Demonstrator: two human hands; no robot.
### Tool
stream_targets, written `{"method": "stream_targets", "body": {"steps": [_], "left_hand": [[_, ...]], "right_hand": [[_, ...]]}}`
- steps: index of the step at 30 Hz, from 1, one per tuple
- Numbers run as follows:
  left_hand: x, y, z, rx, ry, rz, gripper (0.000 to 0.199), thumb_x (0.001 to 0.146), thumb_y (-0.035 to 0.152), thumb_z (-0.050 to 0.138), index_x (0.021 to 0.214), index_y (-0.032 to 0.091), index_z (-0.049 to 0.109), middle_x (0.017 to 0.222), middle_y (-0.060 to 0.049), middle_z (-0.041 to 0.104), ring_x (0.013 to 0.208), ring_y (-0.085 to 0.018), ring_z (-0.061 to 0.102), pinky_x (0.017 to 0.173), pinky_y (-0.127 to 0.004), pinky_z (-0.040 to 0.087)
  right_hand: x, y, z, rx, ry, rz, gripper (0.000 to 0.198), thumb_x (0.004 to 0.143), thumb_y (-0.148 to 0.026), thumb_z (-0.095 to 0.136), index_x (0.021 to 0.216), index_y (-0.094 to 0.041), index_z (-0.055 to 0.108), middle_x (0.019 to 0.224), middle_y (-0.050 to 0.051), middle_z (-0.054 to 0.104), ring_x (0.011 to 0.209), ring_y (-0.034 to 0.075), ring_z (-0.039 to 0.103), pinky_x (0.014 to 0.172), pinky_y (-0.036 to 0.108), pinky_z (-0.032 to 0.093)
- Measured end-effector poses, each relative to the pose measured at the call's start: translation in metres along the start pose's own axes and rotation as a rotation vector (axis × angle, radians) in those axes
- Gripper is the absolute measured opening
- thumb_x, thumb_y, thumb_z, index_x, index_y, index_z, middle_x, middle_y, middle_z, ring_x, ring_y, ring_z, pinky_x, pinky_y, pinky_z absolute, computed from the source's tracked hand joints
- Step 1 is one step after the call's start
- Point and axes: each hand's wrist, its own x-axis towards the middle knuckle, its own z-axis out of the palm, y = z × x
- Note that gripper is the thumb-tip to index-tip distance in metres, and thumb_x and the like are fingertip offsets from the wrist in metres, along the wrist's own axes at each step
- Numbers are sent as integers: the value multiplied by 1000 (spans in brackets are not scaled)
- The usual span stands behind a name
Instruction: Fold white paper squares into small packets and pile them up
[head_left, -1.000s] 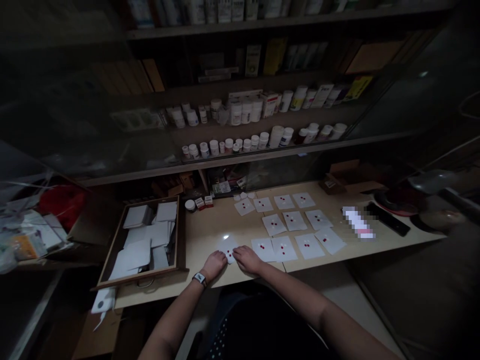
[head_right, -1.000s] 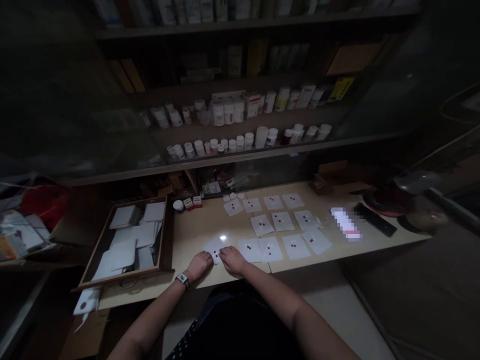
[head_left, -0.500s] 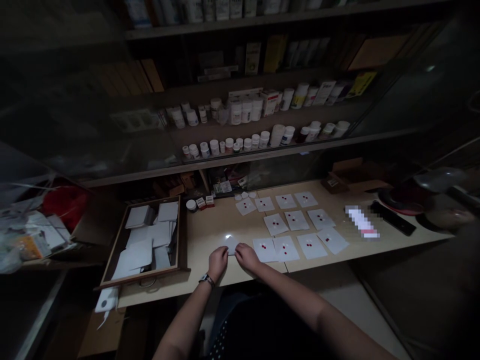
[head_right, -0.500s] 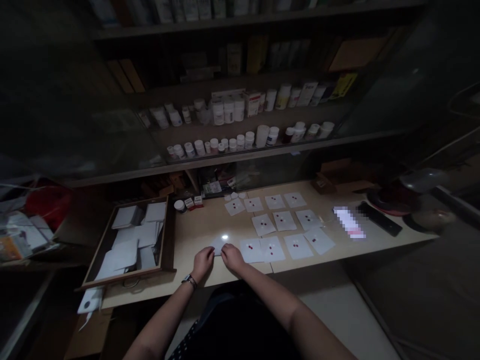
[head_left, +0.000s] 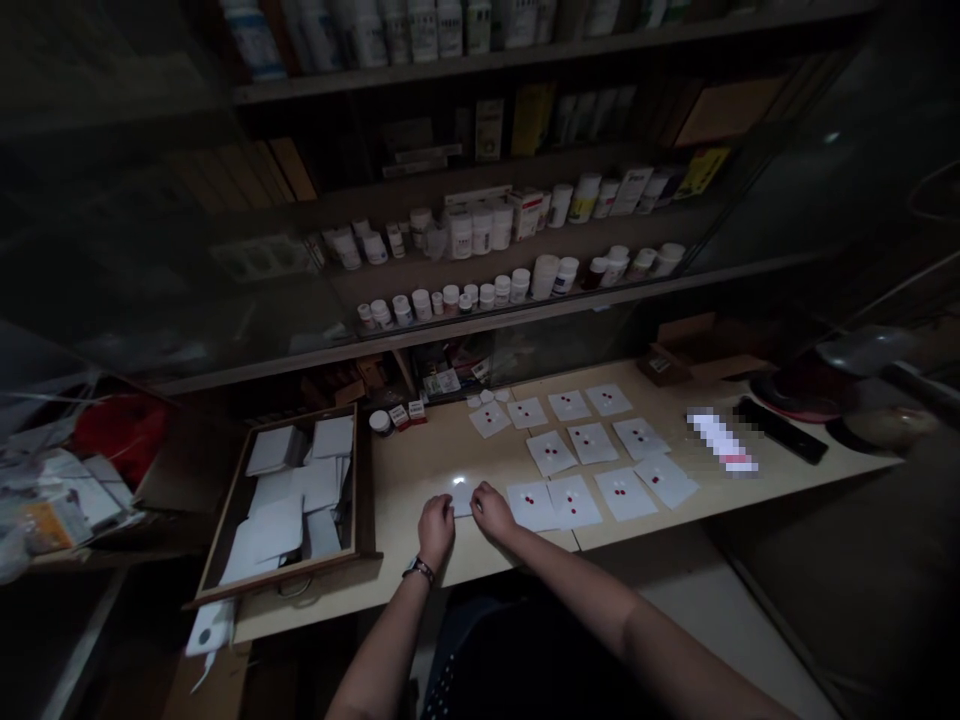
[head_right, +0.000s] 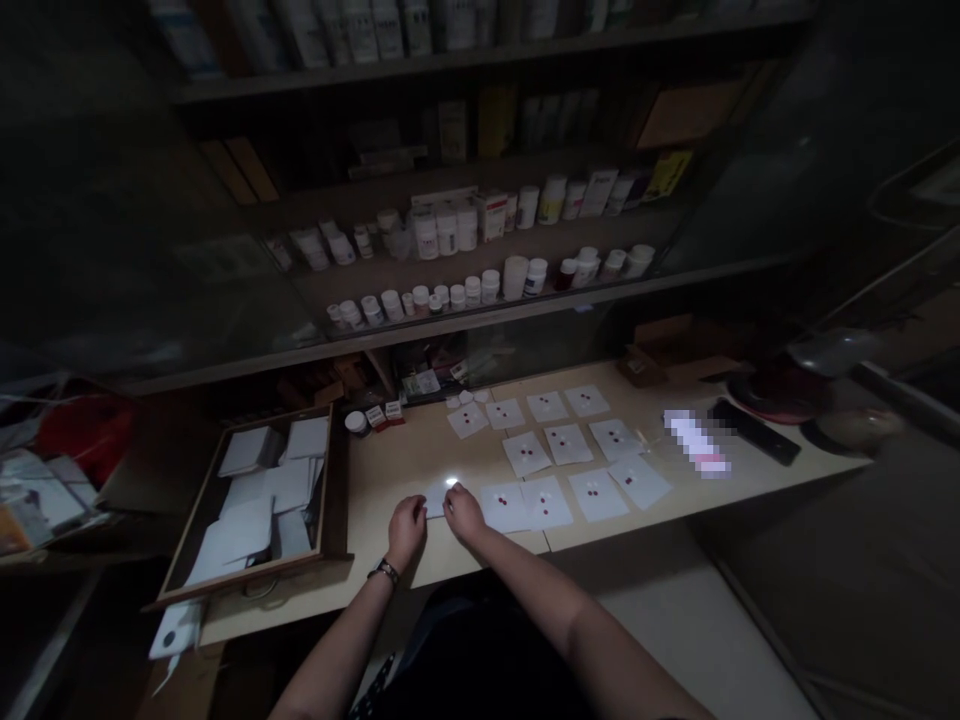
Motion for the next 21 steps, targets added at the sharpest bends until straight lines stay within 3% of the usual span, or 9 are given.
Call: {"method": "stream_targets", "body": {"steps": [5,8,12,16,21], "left_hand": [[-1,5,0,145,-43,69,27,87,15,41,102,19,63,101,-9,63,97,-21,56,85,-34,46],[-5,7,2,273,-125,209,32,87,13,41,112,20,60,117,-10,58,108,-22,52,88,-34,46],[-18,5,10,398,-194,382,41,90,18,38,130,16,49,134,-14,50,124,-26,44,100,-44,39],[-32,2,18,457,-253,377,52,91,26,37,141,12,36,145,-16,38,135,-29,32,108,-52,28],[-40,-3,23,462,-291,314,58,92,32,37,146,13,27,151,-16,26,139,-29,23,110,-54,22]], "right_hand": [[1,-2,1,-36,-17,6,18,87,-12,45,85,-15,63,96,8,58,88,17,55,81,25,39],[1,-3,1,-56,-17,18,18,88,-13,44,87,-14,62,98,10,58,89,17,55,82,25,39],[5,-4,2,-76,-47,38,17,87,-13,45,87,-14,62,98,10,59,88,17,56,80,26,39],[8,-5,4,-101,-56,59,18,87,-14,44,89,-13,62,100,11,59,88,18,56,79,26,40],[9,-8,3,-127,-69,64,19,87,-13,44,93,-13,61,104,12,59,91,19,57,79,26,40]]}}
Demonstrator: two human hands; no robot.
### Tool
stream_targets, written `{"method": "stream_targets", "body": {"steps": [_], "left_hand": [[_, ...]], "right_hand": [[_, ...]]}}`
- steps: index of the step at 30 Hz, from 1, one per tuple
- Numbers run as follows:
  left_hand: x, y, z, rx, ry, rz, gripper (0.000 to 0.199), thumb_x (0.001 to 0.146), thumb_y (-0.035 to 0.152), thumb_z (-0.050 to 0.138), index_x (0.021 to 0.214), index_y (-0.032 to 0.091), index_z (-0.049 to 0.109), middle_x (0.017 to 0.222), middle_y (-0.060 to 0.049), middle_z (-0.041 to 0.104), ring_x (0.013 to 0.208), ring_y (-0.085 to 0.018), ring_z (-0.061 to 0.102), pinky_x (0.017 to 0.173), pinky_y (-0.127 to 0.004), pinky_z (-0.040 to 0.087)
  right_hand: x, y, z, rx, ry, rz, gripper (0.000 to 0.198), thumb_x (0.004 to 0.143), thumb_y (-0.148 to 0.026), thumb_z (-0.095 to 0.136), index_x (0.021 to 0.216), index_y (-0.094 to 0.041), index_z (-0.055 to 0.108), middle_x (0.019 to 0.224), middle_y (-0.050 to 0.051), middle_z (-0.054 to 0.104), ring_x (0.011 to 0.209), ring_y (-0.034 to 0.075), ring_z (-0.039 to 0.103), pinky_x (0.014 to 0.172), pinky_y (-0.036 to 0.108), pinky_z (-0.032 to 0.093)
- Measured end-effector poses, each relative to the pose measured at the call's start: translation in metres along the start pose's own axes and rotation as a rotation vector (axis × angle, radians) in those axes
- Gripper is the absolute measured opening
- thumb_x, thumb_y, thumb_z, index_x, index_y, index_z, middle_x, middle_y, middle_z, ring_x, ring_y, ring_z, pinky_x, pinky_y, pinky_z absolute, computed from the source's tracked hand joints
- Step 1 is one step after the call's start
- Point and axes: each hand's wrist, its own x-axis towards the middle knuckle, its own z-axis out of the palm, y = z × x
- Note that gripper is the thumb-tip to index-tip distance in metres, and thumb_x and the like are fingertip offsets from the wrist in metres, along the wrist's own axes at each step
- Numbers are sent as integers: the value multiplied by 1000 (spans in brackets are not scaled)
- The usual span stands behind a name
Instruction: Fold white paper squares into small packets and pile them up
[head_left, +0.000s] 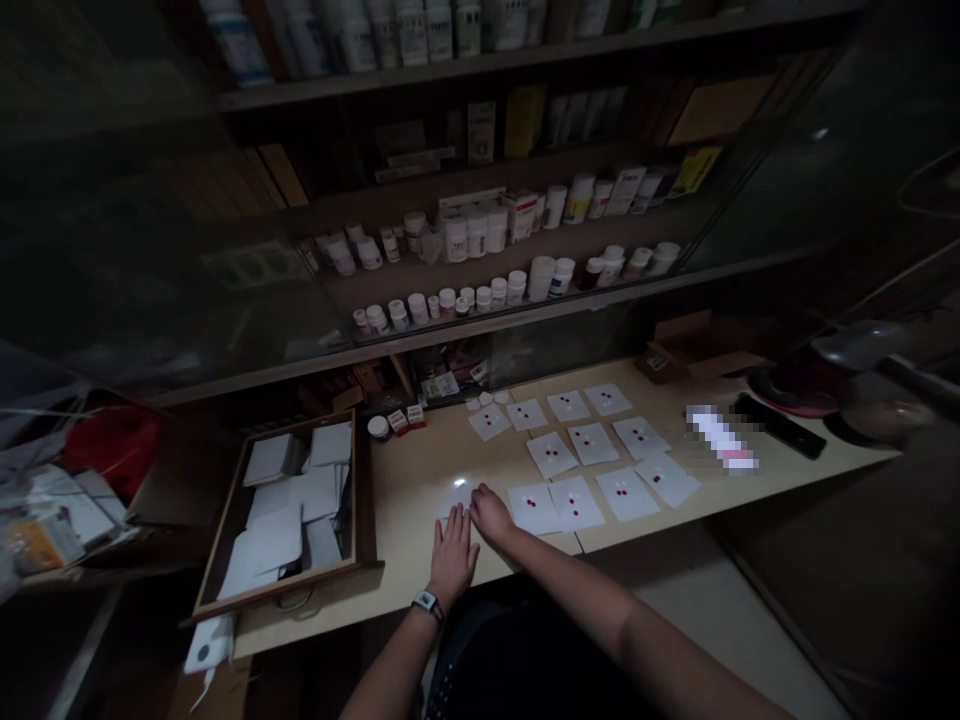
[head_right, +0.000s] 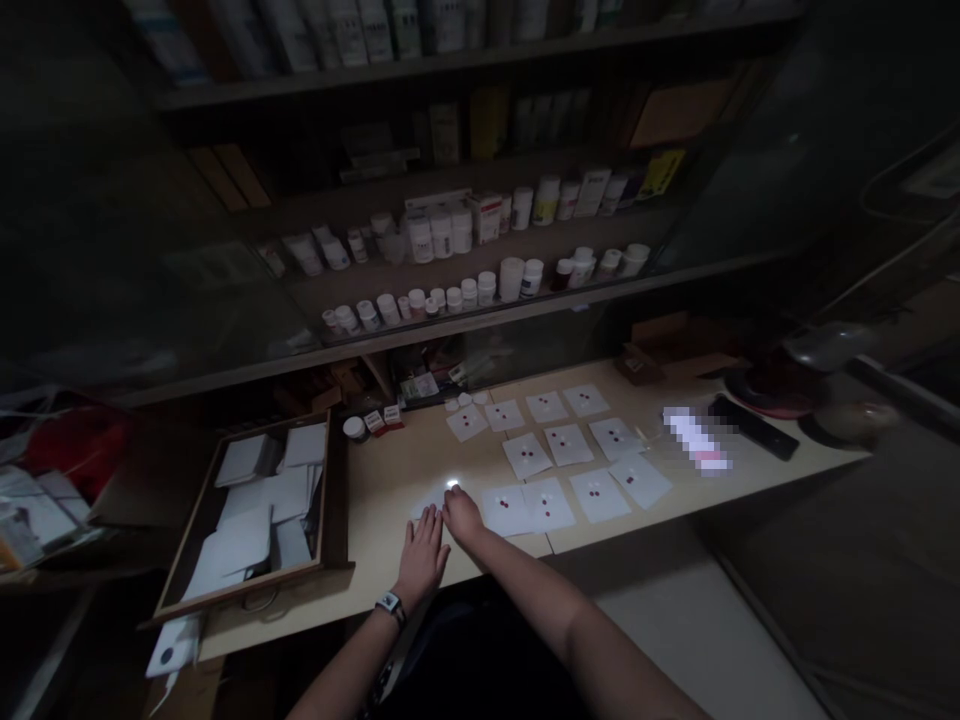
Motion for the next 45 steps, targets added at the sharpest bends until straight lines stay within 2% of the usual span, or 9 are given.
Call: {"method": "stream_targets", "body": {"steps": [7,18,22,26,29,34,45], "left_hand": [[4,-3,6,3,-1,-37,60,92,31,36,147,13,22,152,-15,23,141,-30,18,110,-56,21],[7,-4,1,70,-68,-39,59,93,32,31,148,14,18,154,-11,20,141,-27,16,110,-54,21],[8,-4,4,74,-42,-48,57,94,33,30,147,14,21,153,-12,22,140,-28,19,110,-56,22],[7,-2,6,90,8,-33,56,94,33,28,146,13,24,152,-13,23,140,-27,20,110,-55,22],[3,0,6,96,26,-18,56,94,34,30,146,12,26,151,-15,26,140,-28,22,110,-55,23],[-2,-1,8,75,8,-9,57,93,33,33,145,10,27,150,-16,27,139,-29,24,109,-53,26],[2,5,6,44,-7,-81,57,93,28,32,148,15,20,153,-13,21,141,-28,19,108,-56,23]], "right_hand": [[0,-4,-4,-30,-1,14,22,88,-13,40,96,-11,61,105,14,60,91,20,58,81,27,41],[-7,-3,-8,30,28,-4,27,85,-10,41,107,-12,57,107,11,60,96,19,56,85,27,40],[-19,4,-6,-63,35,-200,28,89,-16,40,109,-14,60,111,12,60,104,22,54,89,32,40],[-37,19,-2,-190,21,-453,40,89,-21,44,128,-13,52,131,16,53,122,28,43,100,44,33],[-45,30,1,-241,3,-513,47,90,-25,46,135,-13,45,137,17,48,126,29,40,103,47,30],[-48,35,2,-266,15,-536,48,90,-28,47,136,-15,44,137,17,47,125,29,42,103,48,29],[-39,32,6,-239,31,-454,46,88,-22,47,133,-9,46,132,18,50,117,29,48,96,42,40]]}}
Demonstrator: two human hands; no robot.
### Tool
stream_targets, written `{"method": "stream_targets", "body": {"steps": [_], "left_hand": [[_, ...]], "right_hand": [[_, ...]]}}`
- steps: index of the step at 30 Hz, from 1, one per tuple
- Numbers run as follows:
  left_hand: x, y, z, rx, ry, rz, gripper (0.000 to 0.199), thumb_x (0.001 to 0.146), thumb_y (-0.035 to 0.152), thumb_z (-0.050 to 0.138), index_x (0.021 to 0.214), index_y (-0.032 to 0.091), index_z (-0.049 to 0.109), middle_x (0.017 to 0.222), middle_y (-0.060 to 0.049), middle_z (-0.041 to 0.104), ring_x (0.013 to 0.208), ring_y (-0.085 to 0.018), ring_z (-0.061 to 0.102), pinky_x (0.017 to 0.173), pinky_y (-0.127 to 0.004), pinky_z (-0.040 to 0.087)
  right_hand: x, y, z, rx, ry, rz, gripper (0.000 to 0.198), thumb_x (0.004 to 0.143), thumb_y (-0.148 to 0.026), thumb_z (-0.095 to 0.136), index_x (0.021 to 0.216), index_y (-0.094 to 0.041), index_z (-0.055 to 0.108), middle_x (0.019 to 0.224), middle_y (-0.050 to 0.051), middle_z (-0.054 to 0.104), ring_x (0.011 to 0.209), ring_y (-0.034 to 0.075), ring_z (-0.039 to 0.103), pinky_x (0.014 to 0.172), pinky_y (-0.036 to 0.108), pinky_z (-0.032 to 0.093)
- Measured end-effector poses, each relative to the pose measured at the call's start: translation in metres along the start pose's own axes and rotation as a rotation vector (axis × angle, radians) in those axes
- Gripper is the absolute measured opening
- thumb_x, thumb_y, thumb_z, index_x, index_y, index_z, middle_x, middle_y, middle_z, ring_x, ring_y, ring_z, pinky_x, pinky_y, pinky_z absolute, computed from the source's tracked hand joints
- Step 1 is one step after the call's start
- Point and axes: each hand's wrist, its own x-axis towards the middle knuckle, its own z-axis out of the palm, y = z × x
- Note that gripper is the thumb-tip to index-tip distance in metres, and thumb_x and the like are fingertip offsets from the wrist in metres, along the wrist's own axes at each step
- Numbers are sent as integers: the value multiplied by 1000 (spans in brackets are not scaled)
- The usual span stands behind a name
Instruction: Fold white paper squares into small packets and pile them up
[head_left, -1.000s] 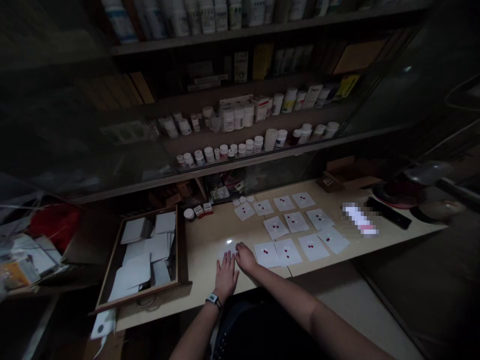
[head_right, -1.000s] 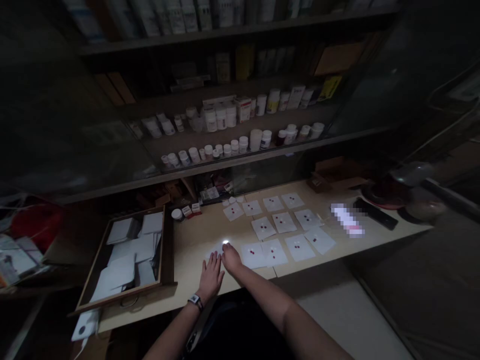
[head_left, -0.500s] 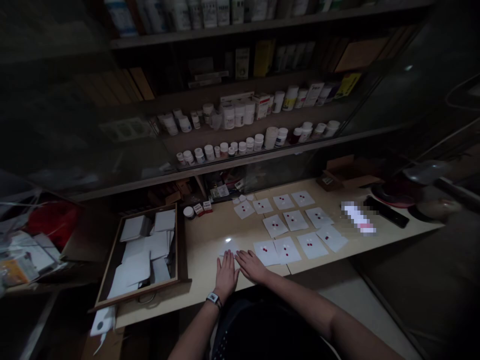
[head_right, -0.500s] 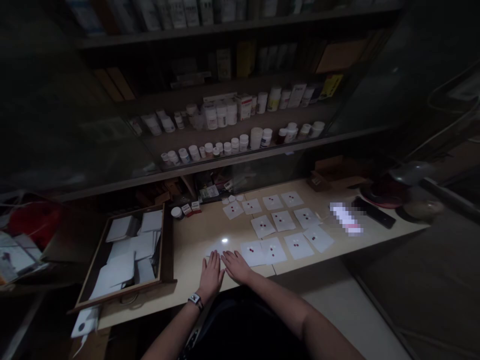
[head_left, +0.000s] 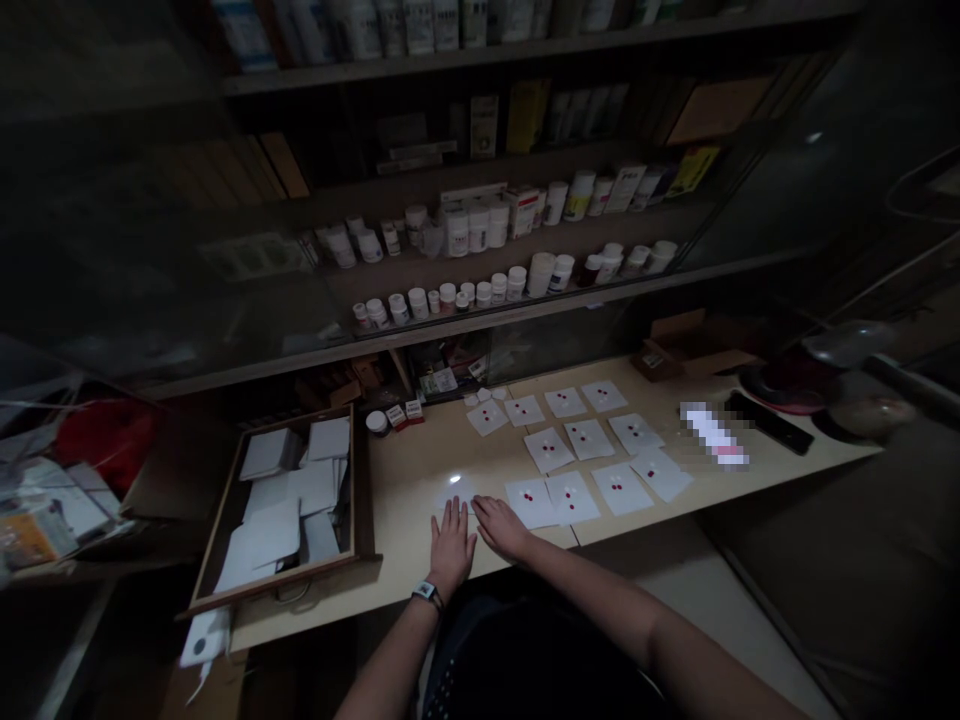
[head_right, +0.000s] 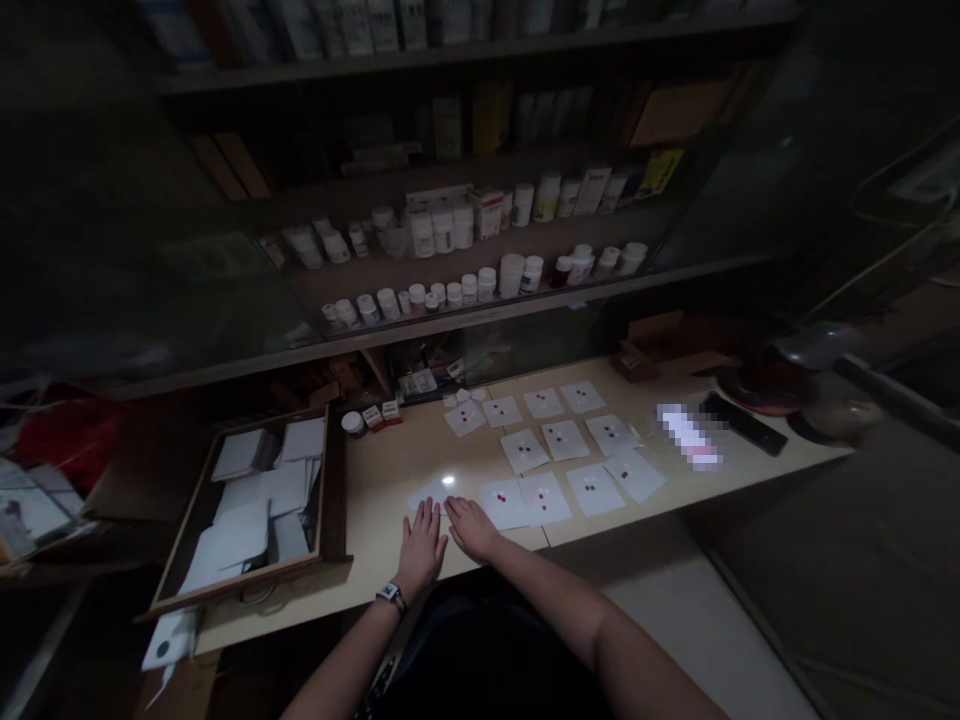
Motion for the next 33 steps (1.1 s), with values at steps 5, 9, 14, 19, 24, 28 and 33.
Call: {"method": "stream_targets", "body": {"steps": [5,9,14,19,24,28,33], "left_hand": [[2,2,-2,4,4,-28,57,92,27,32,147,13,22,153,-14,21,141,-28,18,109,-57,21],[5,-1,-1,18,54,-44,57,93,30,34,146,14,25,153,-15,20,141,-31,16,108,-58,22],[9,-11,-8,12,18,22,56,92,29,35,146,15,28,151,-15,28,138,-29,25,109,-54,24],[12,-25,-24,-21,-73,114,56,91,25,35,145,13,27,151,-14,28,139,-26,24,110,-49,26],[16,-36,-33,-63,-94,178,54,91,21,35,144,15,31,150,-11,30,139,-23,25,111,-47,24],[19,-40,-34,-62,-95,208,54,89,18,37,143,15,32,149,-11,32,139,-23,24,111,-47,24],[19,-44,-34,-26,-106,253,55,89,17,37,144,15,30,150,-10,30,139,-23,23,111,-46,23]], "right_hand": [[2,5,-7,2,-25,-19,46,87,-23,47,131,-10,48,130,18,52,118,30,48,96,44,39],[-2,16,-13,56,-41,-166,45,87,-25,44,130,-11,49,139,17,44,134,28,31,106,47,29],[4,26,-25,101,-99,-311,43,82,-27,48,121,-10,55,140,18,44,135,26,30,108,45,25],[13,22,-32,56,-108,-331,34,80,-28,51,110,-12,57,123,18,56,116,27,47,101,45,31],[15,13,-26,31,-82,-268,26,82,-21,47,104,-12,57,99,13,61,97,24,53,97,41,33],[20,13,-24,28,-82,-245,36,79,-17,47,114,-12,54,102,13,60,97,25,52,92,40,36],[20,23,-23,44,-81,-319,47,76,-18,49,123,-12,52,123,17,54,118,27,44,98,43,34]]}}
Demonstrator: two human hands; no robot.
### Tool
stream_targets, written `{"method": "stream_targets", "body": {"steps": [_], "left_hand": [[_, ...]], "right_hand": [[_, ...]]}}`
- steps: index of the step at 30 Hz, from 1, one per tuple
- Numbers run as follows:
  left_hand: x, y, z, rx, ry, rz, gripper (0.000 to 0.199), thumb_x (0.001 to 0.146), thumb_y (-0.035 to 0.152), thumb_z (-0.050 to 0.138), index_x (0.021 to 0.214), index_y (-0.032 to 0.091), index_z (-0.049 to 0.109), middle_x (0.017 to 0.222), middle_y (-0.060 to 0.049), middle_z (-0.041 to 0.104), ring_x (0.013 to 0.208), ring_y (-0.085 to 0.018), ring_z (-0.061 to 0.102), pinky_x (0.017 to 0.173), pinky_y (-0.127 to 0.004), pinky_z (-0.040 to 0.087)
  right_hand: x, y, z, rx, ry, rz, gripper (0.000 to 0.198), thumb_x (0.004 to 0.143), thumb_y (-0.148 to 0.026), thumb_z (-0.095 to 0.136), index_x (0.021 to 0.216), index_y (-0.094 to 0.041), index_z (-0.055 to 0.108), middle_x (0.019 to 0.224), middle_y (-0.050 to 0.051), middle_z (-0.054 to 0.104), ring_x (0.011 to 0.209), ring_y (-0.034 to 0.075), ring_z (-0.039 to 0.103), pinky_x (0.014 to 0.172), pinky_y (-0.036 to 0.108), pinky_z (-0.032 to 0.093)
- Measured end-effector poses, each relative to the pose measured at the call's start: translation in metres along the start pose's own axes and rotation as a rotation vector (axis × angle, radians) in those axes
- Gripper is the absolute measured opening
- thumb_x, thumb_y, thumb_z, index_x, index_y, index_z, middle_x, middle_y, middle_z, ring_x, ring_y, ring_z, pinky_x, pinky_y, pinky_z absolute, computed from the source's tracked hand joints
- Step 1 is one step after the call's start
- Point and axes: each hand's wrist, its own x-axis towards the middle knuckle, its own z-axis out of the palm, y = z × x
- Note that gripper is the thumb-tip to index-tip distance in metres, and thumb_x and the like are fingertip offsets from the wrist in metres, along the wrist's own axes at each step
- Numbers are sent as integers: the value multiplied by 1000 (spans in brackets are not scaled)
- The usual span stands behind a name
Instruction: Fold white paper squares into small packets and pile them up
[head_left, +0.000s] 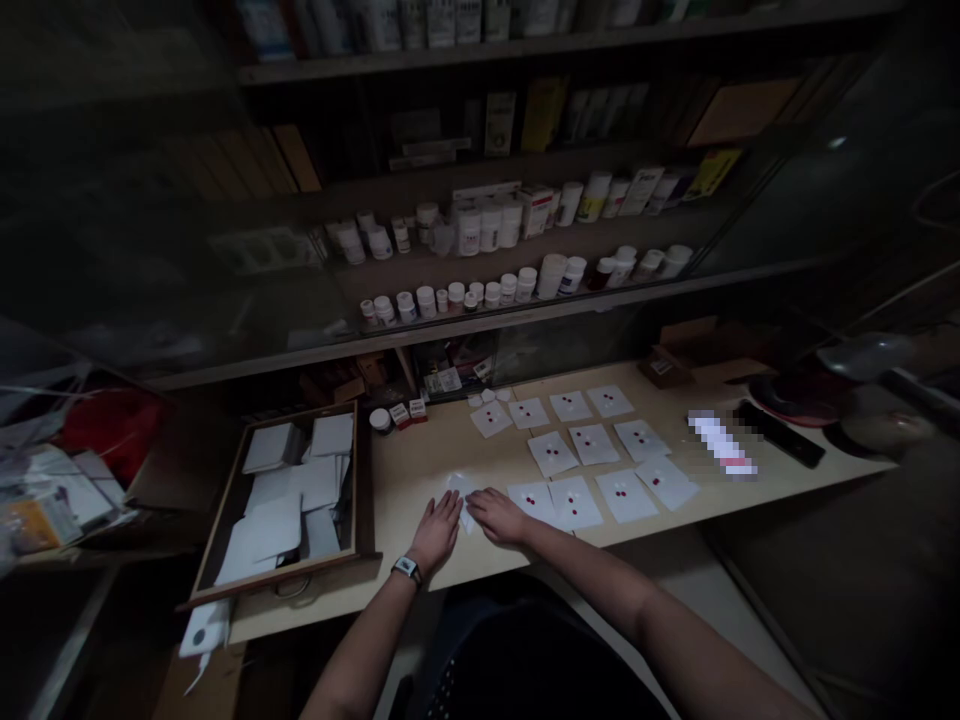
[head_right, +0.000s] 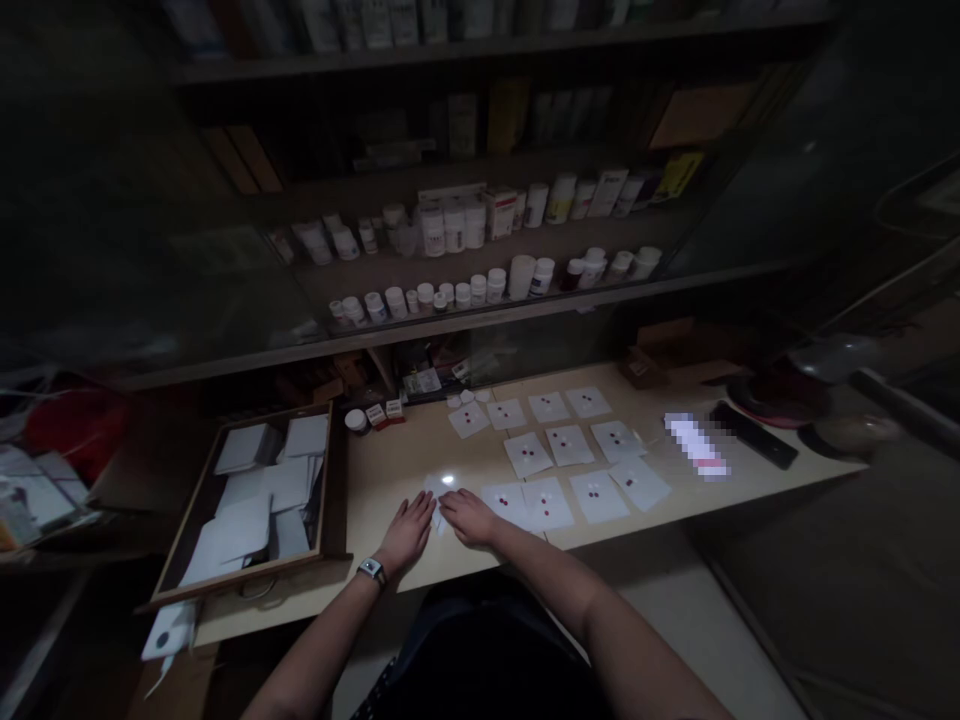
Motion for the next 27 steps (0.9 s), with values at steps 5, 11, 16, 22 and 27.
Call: {"method": "stream_targets", "body": {"steps": [5,11,16,22,27], "left_hand": [[-4,-2,2,72,43,40,53,91,20,37,144,17,29,151,-12,29,139,-24,22,109,-47,24],[1,-3,2,100,76,291,29,95,15,37,115,18,57,107,-10,62,109,-21,52,103,-42,30],[13,-4,-3,86,41,329,20,92,13,43,99,17,61,94,-9,61,97,-21,53,97,-41,33],[10,-6,5,76,95,263,17,91,12,45,94,17,61,91,-8,62,91,-21,54,84,-36,39],[6,5,7,-143,248,46,22,90,14,43,85,19,63,83,-7,62,86,-20,55,76,-31,44]], "right_hand": [[-2,4,5,12,0,-17,50,77,-19,49,126,-10,51,132,18,50,124,26,42,103,44,30],[6,4,3,5,-10,-7,37,78,-19,49,114,-13,58,124,17,57,115,25,49,102,45,31],[10,4,1,-15,-24,-12,31,78,-18,50,107,-13,60,118,16,59,109,26,52,99,44,32],[10,4,-4,31,-46,9,40,72,-16,53,112,-13,56,116,15,59,107,26,52,95,40,33],[8,4,-1,92,13,62,41,74,-20,54,114,-14,54,107,13,61,101,26,53,92,39,35]]}}
